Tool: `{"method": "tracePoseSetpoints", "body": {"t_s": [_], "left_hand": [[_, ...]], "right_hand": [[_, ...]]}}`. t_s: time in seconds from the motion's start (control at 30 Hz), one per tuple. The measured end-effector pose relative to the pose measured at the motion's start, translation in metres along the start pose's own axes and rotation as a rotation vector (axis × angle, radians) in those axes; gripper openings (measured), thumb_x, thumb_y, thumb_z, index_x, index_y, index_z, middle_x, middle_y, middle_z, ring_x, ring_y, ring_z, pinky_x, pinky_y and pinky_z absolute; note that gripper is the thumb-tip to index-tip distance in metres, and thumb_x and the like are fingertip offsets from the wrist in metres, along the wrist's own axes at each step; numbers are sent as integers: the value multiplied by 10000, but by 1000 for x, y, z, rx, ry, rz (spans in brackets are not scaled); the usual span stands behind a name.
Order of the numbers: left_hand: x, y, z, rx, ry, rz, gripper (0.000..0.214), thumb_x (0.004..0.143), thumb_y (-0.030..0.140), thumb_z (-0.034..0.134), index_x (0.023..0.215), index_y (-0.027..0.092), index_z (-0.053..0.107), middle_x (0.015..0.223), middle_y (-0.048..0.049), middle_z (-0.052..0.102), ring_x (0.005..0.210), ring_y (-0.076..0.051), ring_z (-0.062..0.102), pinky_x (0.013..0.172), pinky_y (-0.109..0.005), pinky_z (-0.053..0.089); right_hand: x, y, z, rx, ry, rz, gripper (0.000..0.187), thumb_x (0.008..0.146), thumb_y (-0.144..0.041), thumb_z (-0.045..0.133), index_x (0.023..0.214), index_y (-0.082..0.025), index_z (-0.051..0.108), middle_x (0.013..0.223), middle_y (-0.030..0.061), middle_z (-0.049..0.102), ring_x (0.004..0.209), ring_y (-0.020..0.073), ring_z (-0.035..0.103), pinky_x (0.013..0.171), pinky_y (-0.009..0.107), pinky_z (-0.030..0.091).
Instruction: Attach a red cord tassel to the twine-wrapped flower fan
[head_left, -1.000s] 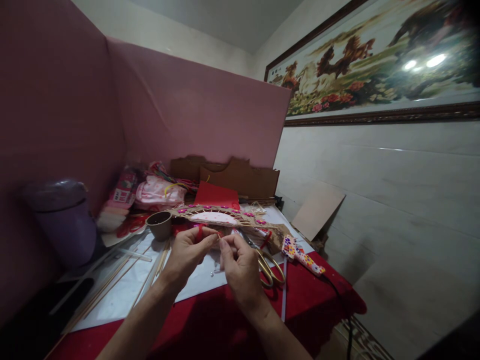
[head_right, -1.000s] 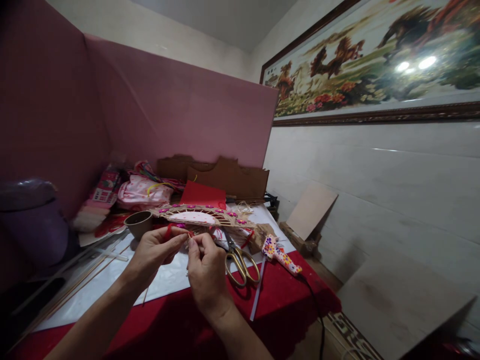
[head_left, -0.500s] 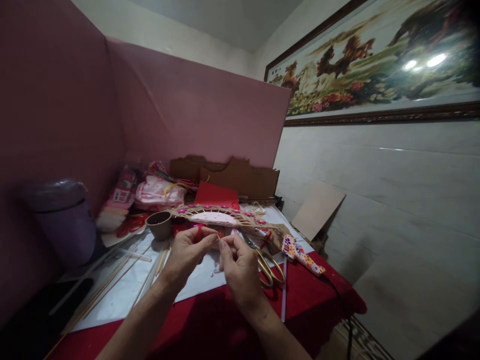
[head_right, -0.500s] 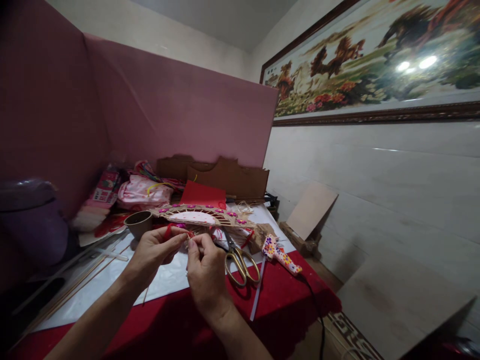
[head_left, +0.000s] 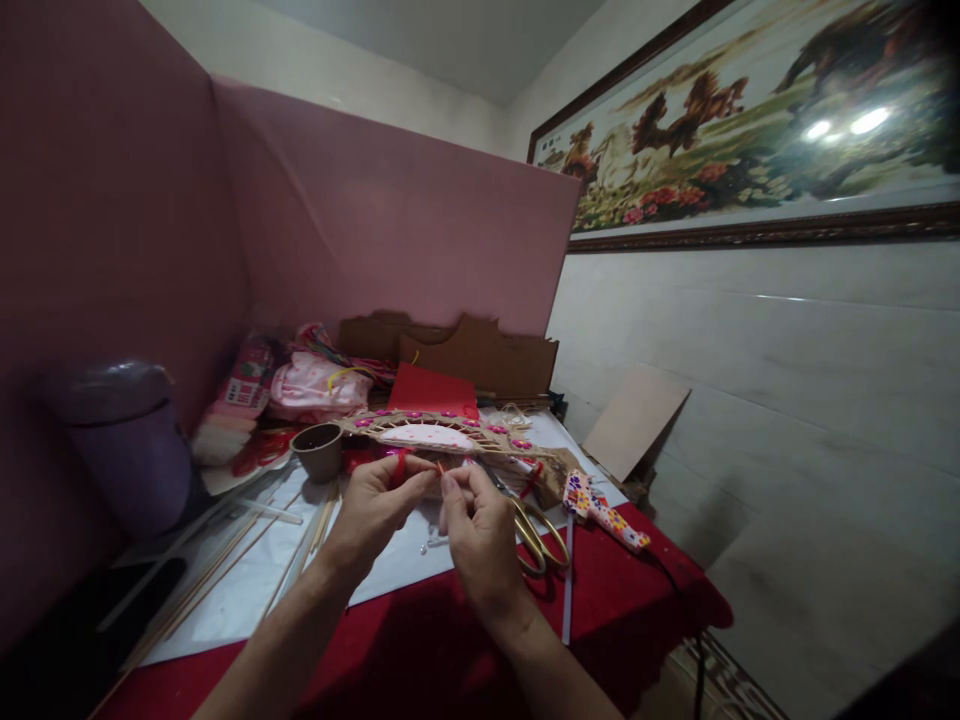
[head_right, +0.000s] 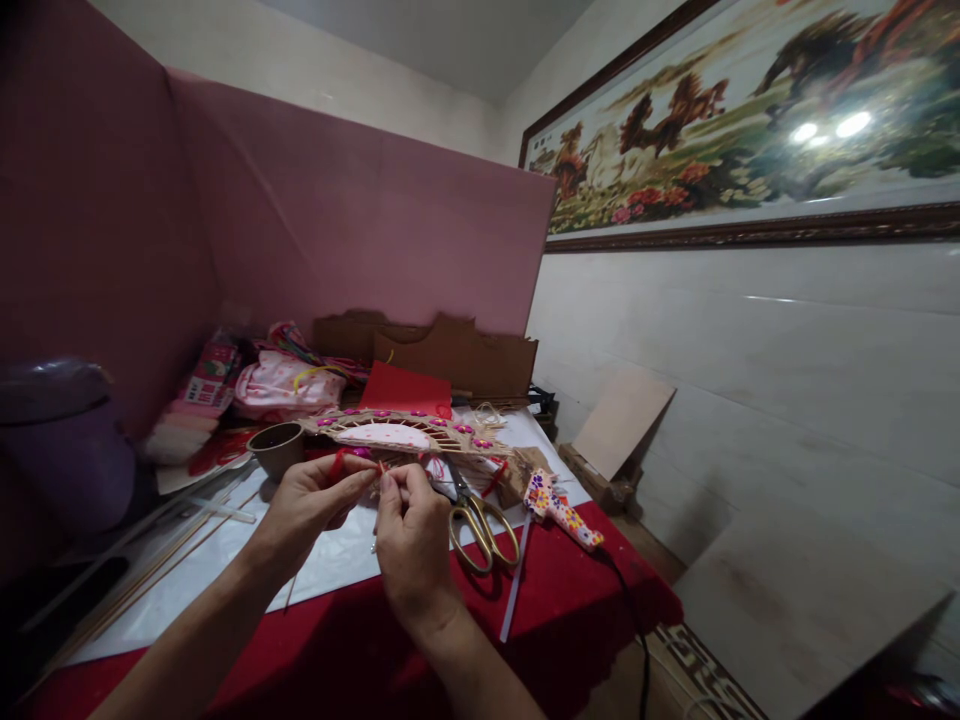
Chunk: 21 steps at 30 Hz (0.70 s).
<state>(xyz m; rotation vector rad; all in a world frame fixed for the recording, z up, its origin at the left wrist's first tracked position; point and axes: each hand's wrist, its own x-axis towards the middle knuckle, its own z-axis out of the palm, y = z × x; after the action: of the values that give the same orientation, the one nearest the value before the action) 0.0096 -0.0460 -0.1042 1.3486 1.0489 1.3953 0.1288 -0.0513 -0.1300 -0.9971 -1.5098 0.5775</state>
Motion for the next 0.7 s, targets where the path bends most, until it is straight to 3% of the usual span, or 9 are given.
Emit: {"method": "tracePoseSetpoints", "body": {"t_s": [0.17, 0.4, 0.47, 0.6, 0.7], "left_hand": [[1, -4, -3, 1, -8, -8, 275, 686, 396, 699, 721, 130, 638, 479, 64, 399, 420, -42, 250, 401, -192, 159], [2, -9, -8, -118, -48, -57, 249, 740, 377, 676, 725, 143, 592, 471, 86, 350, 409, -34, 207, 404, -198, 119], [3, -9, -8, -154, -49, -73, 256, 740, 379, 679, 716, 145, 578, 470, 88, 344, 409, -33, 201, 405, -200, 109], [4, -9, -7, -208, -49, -94, 270, 728, 373, 694, 684, 150, 547, 459, 90, 342, 403, -32, 195, 401, -202, 112], [5, -9, -7, -236, -55, -92, 287, 724, 370, 697, 653, 156, 519, 456, 92, 335, 402, -32, 189, 396, -201, 121]], "right_hand": [[9, 2, -6, -44, 91, -6, 237, 919, -332, 418, 749, -192, 506, 483, -46, 500, 424, 113, 473, 454, 209, 349], [28, 16, -30, -130, 322, -2, 233, 909, -323, 429, 741, -182, 507, 493, -37, 503, 455, 122, 487, 496, 222, 371], [22, 12, -32, -70, 275, 2, 235, 910, -336, 436, 750, -181, 512, 495, -41, 499, 453, 115, 479, 490, 216, 371], [-1, -4, -24, 20, 14, -8, 229, 903, -337, 466, 759, -180, 547, 515, -41, 496, 445, 101, 460, 446, 203, 338], [-11, -10, -13, 5, -58, -20, 223, 900, -325, 464, 767, -178, 566, 505, -37, 498, 441, 108, 469, 447, 210, 343]]}}
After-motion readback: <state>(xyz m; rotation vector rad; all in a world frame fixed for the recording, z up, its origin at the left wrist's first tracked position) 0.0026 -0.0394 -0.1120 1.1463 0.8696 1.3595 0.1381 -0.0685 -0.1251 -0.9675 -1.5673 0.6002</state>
